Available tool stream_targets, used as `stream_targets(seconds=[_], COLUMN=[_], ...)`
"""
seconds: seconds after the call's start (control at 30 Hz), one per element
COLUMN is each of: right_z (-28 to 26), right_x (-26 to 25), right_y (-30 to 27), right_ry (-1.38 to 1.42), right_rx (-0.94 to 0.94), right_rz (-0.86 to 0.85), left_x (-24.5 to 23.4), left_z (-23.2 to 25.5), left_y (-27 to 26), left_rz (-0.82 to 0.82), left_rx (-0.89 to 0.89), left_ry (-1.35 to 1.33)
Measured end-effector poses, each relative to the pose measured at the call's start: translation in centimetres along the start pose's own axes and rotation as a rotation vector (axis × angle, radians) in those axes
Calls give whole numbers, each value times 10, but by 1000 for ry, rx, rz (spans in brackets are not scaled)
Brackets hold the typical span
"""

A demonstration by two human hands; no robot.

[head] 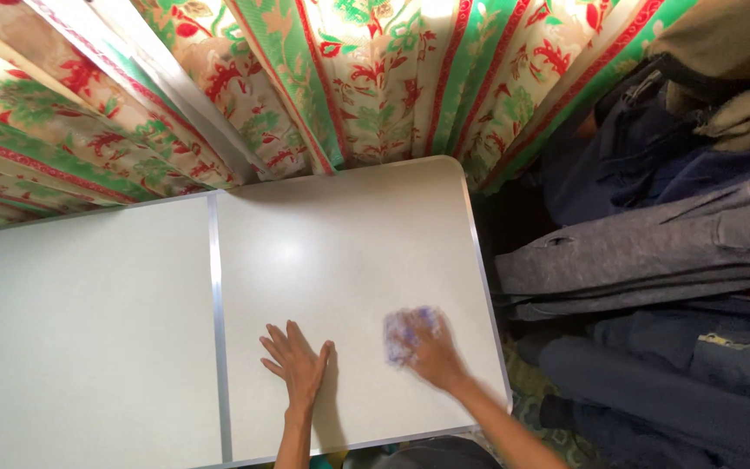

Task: The person wipes the surface of a white folding table with a patterned cloth, moving the cloth back and forth across the tabletop. The camera remains steady overhead, showing the hands and the table throughout.

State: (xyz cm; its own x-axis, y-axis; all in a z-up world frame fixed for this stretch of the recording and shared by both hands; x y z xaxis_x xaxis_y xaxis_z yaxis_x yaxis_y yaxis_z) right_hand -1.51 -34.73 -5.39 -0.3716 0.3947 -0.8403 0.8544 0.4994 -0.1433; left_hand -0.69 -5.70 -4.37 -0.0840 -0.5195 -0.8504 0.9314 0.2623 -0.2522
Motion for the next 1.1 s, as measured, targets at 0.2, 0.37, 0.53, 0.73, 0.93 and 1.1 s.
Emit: stream_targets(seconds=[0.2,0.37,0.53,0.73,0.93,1.1], right_z=[99,26,-26,66,130,57], right_x=[-65,-23,1,-69,-80,-36], right_y=[45,91,34,40,101,119], right_ry=[-360,-285,-48,-152,-305,-273], right_rx=[446,107,-121,284,444,252], right_rz=[508,368,61,215,422,216], left_x=[11,14,16,2,7,9], left_z=[27,39,29,42,39,38], left_y=[19,32,51,64,61,63], left_rz=[14,75,99,224,310,342], left_rx=[33,51,30,89,111,117], left_ry=[5,56,129,146,231,245])
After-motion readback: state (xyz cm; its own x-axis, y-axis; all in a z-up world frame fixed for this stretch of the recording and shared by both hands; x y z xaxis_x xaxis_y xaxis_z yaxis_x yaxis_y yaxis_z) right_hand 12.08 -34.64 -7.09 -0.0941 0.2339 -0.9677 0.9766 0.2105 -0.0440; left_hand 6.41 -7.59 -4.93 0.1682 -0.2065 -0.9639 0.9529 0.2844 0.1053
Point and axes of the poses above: each hand's wrist, its own y-axis towards the middle knuckle, its own x-axis out of the palm, z = x × y, the point moved 5 cm from there along y, towards the middle knuckle, and after that the axes turned 4 degrees about x, right-handed, at the moved point
